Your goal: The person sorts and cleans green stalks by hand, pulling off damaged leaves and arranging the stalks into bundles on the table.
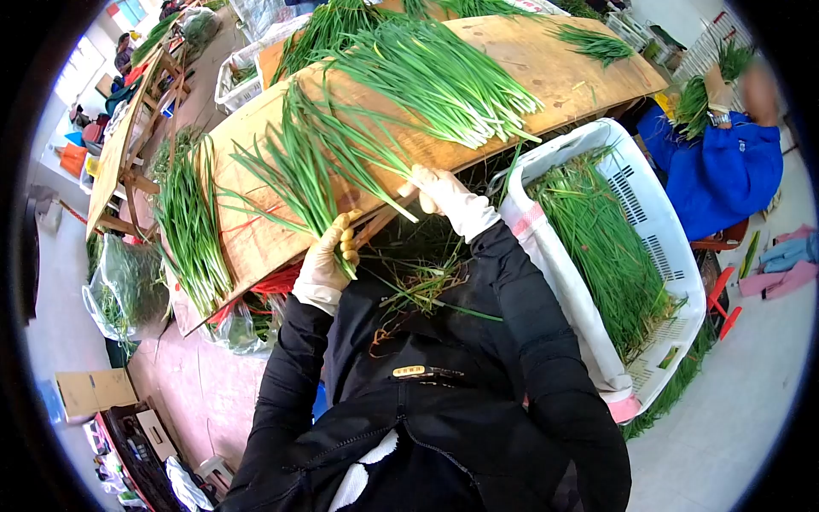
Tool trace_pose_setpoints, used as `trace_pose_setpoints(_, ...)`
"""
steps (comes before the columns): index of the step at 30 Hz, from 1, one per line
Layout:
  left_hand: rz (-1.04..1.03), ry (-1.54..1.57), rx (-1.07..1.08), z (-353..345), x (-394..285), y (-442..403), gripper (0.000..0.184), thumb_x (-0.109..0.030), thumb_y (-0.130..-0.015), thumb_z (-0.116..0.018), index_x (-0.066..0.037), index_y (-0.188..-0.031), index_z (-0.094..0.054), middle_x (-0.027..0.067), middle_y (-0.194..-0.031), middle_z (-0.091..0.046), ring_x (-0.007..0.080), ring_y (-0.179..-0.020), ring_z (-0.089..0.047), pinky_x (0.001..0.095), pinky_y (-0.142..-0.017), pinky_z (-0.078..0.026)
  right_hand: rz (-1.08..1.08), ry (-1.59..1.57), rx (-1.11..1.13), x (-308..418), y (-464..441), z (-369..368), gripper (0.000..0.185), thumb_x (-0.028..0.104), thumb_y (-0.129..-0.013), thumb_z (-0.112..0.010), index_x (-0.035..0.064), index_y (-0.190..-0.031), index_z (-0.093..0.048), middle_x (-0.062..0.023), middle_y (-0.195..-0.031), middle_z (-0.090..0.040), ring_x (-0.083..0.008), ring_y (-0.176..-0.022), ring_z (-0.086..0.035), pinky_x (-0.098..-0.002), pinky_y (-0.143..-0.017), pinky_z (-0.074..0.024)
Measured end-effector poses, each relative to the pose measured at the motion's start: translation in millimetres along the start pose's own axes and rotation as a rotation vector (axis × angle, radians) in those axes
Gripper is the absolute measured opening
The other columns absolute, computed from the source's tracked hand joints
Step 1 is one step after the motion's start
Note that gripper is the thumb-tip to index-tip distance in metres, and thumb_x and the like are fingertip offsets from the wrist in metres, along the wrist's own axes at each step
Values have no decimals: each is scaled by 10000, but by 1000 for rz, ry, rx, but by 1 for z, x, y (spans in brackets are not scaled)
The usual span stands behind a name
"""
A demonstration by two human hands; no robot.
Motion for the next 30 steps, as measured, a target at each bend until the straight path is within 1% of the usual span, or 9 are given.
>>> trace_pose_setpoints(2, -11, -40, -15, -8, 6, -5, 414, -183, -792, -607, 1, -1132, -459, -13, -794, -511, 45, -596, -457, 169, -503, -403, -80, -11, 193, 18, 17, -9, 416, 320, -881, -401, 38, -1181, -467, -25, -708, -563, -52, -504, -412, -189, -421, -331)
trace_pose_setpoints(3, -25, -107, -78, -8, -7, 5, 410, -172, -791, -606, 6, -1131, -462, 10, -866, -547, 57, -637, -482, 170, -507, -406, -39, -345, 297, -9, 6, -27, 384, 253, -875, -412, 31, -1186, -456, -35, -746, -582, -50, -538, -443, -171, -457, -350)
trace_pose_setpoints(6, -97, -55, -3, -13, 10, -6, 407, -189, -783, -618, 3, -1115, -485, 26, -922, -573, 82, -699, -510, 180, -517, -413, -66, -279, 400, 13, 32, -42, 424, 289, -882, -457, 5, -1192, -401, -79, -863, -616, -58, -631, -526, -149, -517, -387)
trace_pose_setpoints(11, -75, -36, 124, -19, 12, -10, 312, -154, -775, -621, 11, -1025, -534, 23, -815, -580, 84, -600, -490, 203, -519, -408, -131, -176, 465, 3, 36, -59, 319, 330, -880, -459, 42, -933, -584, -22, -741, -631, -65, -607, -543, -162, -518, -401)
trace_pose_setpoints(18, -133, -104, -132, -13, 14, -12, 198, -80, -767, -611, 0, -944, -571, 55, -847, -618, 72, -551, -506, 174, -460, -393, 221, 230, 10, -17, 44, -62, 267, 218, -890, -429, 7, -867, -591, -30, -696, -608, -83, -577, -517, -206, -519, -409)
trace_pose_setpoints(25, -35, -80, -47, -9, 12, -13, 282, -72, -770, -603, 11, -1032, -541, 77, -902, -616, 68, -601, -526, 153, -512, -441, 222, -263, -319, -29, 82, -50, 232, 184, -897, -440, 10, -912, -594, -39, -686, -613, -58, -541, -491, -169, -491, -378)
trace_pose_setpoints(27, -37, -72, -49, -11, 12, -11, 258, -54, -780, -588, 1, -1028, -544, 72, -902, -619, 68, -641, -541, 148, -517, -432, 138, -221, -473, -39, 101, -37, 238, 184, -900, -431, 12, -908, -595, -35, -677, -609, -58, -531, -488, -174, -485, -377)
trace_pose_setpoints(29, -37, -65, -46, -11, 12, -11, 238, -36, -789, -573, -10, -1024, -546, 66, -903, -621, 69, -682, -556, 142, -522, -424, -129, 30, -318, -86, 115, -11, 295, 267, -889, -439, 21, -883, -602, -50, -653, -599, -99, -538, -515, -216, -509, -409)
trace_pose_setpoints(30, -29, -82, -47, -12, 11, -13, 249, -25, -789, -566, -2, -1035, -539, 77, -925, -618, 74, -699, -562, 148, -529, -431, -481, 428, -119, -85, 115, -7, 363, 364, -864, -436, 42, -857, -605, -89, -681, -607, -197, -582, -567, -304, -570, -449)
Point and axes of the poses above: each hand's wrist, its own y-axis away from the middle knuckle, its own z-axis out of the back of the hand, x = y × z, the point moved 1 cm from there along -y, towards the middle knuckle
